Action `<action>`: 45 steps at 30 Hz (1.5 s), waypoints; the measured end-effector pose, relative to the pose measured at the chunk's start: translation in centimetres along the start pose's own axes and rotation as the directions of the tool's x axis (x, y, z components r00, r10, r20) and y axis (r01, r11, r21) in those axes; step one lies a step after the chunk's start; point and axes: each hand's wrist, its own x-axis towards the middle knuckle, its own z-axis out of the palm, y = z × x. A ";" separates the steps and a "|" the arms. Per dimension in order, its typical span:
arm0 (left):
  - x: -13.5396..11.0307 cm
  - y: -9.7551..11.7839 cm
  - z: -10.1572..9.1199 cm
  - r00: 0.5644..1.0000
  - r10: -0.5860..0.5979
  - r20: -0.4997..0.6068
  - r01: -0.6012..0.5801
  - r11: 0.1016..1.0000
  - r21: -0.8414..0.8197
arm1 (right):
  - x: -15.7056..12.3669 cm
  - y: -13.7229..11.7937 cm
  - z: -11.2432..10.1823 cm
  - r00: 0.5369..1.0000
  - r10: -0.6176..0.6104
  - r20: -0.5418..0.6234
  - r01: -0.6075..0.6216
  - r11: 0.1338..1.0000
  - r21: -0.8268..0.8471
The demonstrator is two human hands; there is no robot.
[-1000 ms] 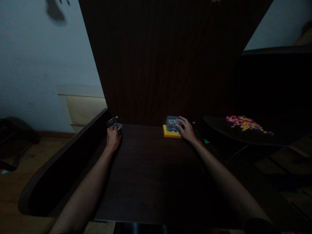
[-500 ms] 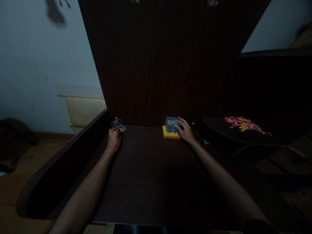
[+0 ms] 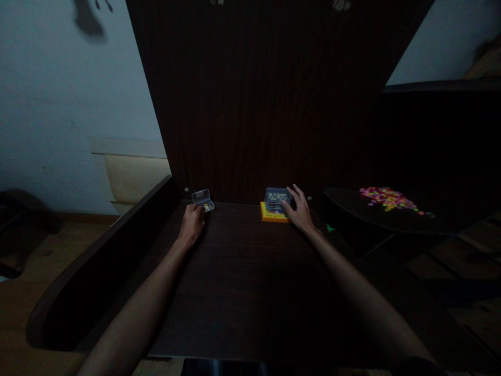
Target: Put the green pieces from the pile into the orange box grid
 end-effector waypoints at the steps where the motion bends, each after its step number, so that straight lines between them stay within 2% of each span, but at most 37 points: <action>1: -0.1 0.5 0.0 1.000 0.024 -0.002 -0.024 1.000 -0.014 | -0.2 -0.6 -0.1 0.999 -0.008 -0.036 0.008 1.000 -0.006; 4: -0.5 2.1 0.0 0.993 0.121 -0.003 -0.121 0.989 -0.085 | -1.4 -2.8 -0.3 0.996 -0.049 -0.074 0.047 0.998 -0.031; 9: -1.9 5.5 0.9 0.935 0.355 -0.019 -0.348 0.902 -0.254 | -4.8 -6.4 0.4 0.973 -0.155 0.172 0.141 0.986 0.088; 12: -3.0 7.4 1.3 0.869 0.495 -0.021 -0.471 0.812 -0.345 | -6.9 -7.5 1.3 0.956 -0.116 0.269 0.063 0.979 0.196; 15: -4.1 9.0 1.5 0.821 0.571 -0.012 -0.526 0.747 -0.407 | -8.2 -7.9 2.1 0.946 -0.031 0.322 -0.062 0.959 0.275; 23: -5.2 9.9 2.4 0.797 0.603 0.038 -0.524 0.720 -0.454 | -8.4 -7.3 2.8 0.929 0.029 0.368 -0.165 0.924 0.345; 31: -5.0 9.7 1.9 0.763 0.646 0.027 -0.581 0.704 -0.407 | -8.5 -7.3 2.7 0.914 -0.009 0.406 -0.141 0.930 0.339; 36: -4.7 9.5 1.2 0.799 0.601 -0.016 -0.587 0.774 -0.239 | -8.4 -7.6 2.3 0.903 -0.047 0.427 -0.092 0.950 0.298; 41: -4.6 9.5 0.8 0.840 0.541 -0.050 -0.535 0.807 -0.250 | -8.4 -7.7 2.2 0.891 -0.131 0.434 0.007 0.961 0.275; 45: -4.5 9.4 1.1 0.818 0.575 0.020 -0.543 0.782 -0.308 | -8.6 -7.5 2.4 0.892 -0.164 0.421 0.059 0.966 0.251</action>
